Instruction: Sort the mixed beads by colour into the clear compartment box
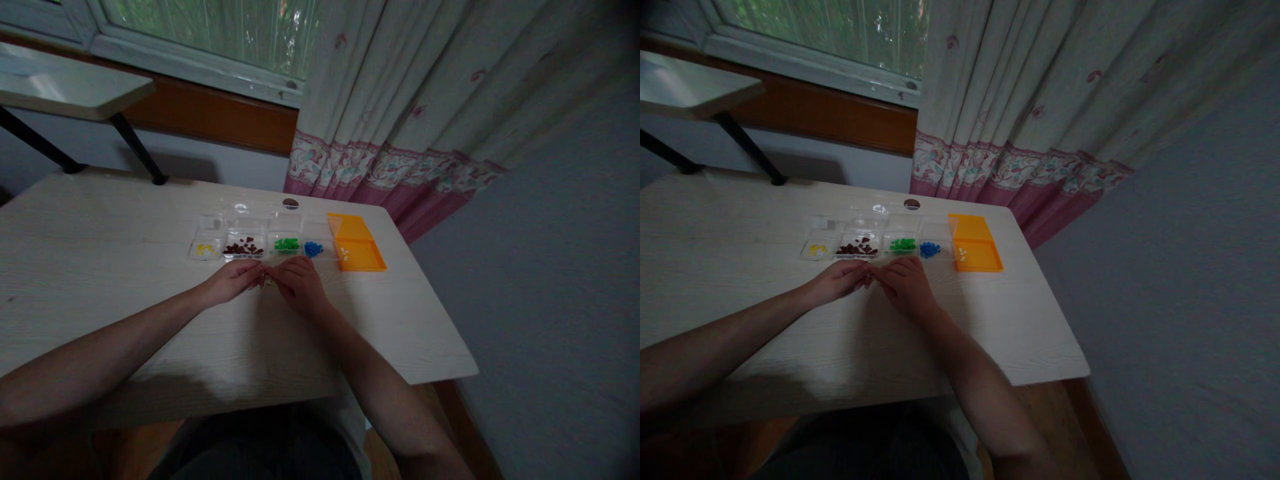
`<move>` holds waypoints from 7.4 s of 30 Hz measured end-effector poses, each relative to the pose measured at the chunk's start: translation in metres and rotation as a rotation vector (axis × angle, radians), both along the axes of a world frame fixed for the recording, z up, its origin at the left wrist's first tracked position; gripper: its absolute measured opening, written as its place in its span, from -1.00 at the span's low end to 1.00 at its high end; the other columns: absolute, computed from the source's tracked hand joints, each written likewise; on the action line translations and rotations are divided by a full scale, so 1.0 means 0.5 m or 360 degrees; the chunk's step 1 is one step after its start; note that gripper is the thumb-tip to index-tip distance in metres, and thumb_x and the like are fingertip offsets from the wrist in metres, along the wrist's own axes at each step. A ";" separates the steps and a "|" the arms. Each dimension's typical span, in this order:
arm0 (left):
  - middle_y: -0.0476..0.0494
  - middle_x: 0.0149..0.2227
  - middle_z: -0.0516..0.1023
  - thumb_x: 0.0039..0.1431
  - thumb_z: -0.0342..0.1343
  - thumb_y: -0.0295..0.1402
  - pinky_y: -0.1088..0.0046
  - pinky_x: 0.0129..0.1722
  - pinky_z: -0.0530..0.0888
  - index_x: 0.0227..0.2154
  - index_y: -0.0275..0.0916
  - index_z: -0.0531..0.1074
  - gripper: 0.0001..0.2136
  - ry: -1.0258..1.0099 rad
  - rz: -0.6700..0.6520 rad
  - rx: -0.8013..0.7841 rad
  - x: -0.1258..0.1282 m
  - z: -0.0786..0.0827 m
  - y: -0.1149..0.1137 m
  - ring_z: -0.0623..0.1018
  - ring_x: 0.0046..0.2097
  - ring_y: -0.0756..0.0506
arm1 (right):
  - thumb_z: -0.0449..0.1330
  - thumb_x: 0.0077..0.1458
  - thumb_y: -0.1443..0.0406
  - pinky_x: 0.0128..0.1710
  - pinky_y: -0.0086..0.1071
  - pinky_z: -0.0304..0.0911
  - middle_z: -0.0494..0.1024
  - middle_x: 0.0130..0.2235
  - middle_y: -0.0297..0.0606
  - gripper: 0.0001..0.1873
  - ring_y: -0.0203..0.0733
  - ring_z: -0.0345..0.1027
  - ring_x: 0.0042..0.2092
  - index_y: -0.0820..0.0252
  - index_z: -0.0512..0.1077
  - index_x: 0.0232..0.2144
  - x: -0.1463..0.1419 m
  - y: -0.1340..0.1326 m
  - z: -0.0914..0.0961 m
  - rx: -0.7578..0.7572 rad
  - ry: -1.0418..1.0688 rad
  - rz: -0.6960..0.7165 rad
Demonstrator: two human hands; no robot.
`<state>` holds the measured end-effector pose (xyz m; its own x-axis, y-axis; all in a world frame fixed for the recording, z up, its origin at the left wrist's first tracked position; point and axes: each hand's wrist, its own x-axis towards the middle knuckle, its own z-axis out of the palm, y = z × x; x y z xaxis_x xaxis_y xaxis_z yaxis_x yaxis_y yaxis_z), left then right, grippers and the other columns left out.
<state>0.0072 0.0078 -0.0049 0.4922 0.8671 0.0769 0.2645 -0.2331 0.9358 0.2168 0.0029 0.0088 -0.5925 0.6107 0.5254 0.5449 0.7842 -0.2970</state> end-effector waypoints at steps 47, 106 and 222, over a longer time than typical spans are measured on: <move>0.04 -0.59 0.26 0.34 -0.17 -0.10 0.50 -0.53 0.24 -0.52 -0.23 0.27 -0.61 -0.0025 0.0341 0.0083 0.015 -0.001 -0.007 0.28 -0.52 0.01 | 0.04 0.21 0.26 -0.15 -0.18 -0.01 0.53 -0.18 -0.08 -0.68 0.01 0.18 -0.08 0.15 0.61 -0.25 0.224 0.100 -0.005 -0.0197 -0.0101 -0.1754; -0.05 -0.39 0.33 0.35 -0.11 -0.23 0.43 -0.34 0.30 -0.37 -0.24 0.32 -0.75 0.0424 0.0332 0.0664 -0.001 0.008 -0.009 0.36 -0.34 -0.04 | 0.13 0.26 0.24 -0.08 -0.27 0.12 0.59 -0.32 -0.28 -0.79 -0.19 0.33 -0.18 0.09 0.57 -0.20 0.042 0.026 -0.005 0.0218 -0.0094 -0.0242; -0.10 -0.25 0.37 0.22 0.13 -0.13 0.37 -0.20 0.39 -0.12 -0.20 0.43 -0.72 0.0602 0.0093 0.0765 0.003 -0.002 -0.013 0.42 -0.22 -0.09 | 0.05 0.23 0.22 -0.05 -0.24 0.06 0.57 -0.25 -0.19 -0.69 -0.10 0.27 -0.12 0.13 0.59 -0.23 0.195 0.109 -0.021 0.0019 0.0178 -0.1467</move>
